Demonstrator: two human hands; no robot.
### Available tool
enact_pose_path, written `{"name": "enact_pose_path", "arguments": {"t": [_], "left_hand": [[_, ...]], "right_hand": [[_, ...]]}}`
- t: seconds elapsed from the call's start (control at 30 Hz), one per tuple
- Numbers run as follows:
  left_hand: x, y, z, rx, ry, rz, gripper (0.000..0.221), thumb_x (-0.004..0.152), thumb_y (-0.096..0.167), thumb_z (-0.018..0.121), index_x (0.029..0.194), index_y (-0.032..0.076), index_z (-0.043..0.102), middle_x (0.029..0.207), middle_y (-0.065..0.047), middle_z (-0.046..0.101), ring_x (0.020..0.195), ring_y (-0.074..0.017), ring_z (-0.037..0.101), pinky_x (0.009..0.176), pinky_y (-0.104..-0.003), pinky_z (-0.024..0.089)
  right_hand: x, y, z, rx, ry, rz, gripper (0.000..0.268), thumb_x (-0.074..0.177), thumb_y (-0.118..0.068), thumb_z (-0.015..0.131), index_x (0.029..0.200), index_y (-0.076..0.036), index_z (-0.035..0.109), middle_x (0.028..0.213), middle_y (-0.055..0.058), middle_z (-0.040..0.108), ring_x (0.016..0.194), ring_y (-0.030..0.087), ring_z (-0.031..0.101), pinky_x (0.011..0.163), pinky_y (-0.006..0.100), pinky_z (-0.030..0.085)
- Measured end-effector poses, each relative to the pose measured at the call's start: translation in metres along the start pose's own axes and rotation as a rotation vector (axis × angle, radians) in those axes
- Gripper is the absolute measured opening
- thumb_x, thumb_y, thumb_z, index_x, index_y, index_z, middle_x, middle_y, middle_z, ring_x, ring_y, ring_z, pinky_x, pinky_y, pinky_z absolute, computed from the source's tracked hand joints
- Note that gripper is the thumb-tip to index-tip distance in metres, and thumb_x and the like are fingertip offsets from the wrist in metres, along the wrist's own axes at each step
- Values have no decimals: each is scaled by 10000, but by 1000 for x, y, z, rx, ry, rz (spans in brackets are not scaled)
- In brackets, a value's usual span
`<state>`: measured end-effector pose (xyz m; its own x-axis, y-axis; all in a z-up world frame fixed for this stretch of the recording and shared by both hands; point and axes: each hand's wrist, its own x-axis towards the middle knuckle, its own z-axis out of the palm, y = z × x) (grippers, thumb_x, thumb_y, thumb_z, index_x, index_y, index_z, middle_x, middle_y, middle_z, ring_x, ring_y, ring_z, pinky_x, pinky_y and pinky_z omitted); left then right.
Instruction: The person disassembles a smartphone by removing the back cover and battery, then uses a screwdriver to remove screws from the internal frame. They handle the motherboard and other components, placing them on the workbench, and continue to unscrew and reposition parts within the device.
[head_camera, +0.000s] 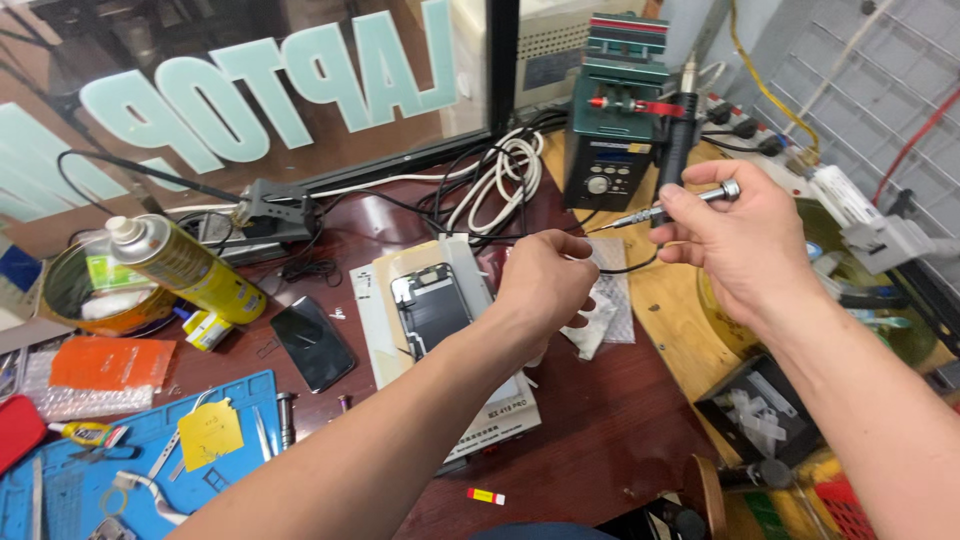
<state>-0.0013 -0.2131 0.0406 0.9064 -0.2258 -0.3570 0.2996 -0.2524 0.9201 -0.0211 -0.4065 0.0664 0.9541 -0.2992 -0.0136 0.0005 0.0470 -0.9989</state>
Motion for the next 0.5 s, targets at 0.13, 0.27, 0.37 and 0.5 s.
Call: {"name": "enact_pose_path", "arguments": {"t": [0.13,0.27,0.37,0.5], "left_hand": [[-32,-14,-86,241,265,207,229,837,157,669,995,48,794,889,-147,805,702,-245,752,635,-346,583],[-51,-31,-154,715,432,454,270,819,242,713,1044,119,797,1085,-142,746,1064,-324,667,925,-435,512],[-59,-44,-162,987,295,472,473,789,373,753,1204,144,742,1331,-211,580,1287,-413,447,1022,-559,374],[-62,-52,-161,1044,227,486,598,789,501,738,1285,171,687,1450,-238,438,1393,-461,319,1071,-648,289]], "right_hand": [[-3,-1,83,-159,-183,-207,325,905,-44,727,1170,0,545,984,83,683,815,172,730,694,297,662],[-9,0,144,-482,-287,-367,263,876,-39,706,1106,-17,581,950,58,747,788,105,736,690,261,602],[-10,7,167,-576,-314,-458,241,878,-54,722,1087,-28,604,935,43,752,788,76,717,705,249,585],[-8,13,179,-619,-342,-459,216,884,-63,712,1071,-36,607,928,29,747,787,69,727,707,245,590]]}}
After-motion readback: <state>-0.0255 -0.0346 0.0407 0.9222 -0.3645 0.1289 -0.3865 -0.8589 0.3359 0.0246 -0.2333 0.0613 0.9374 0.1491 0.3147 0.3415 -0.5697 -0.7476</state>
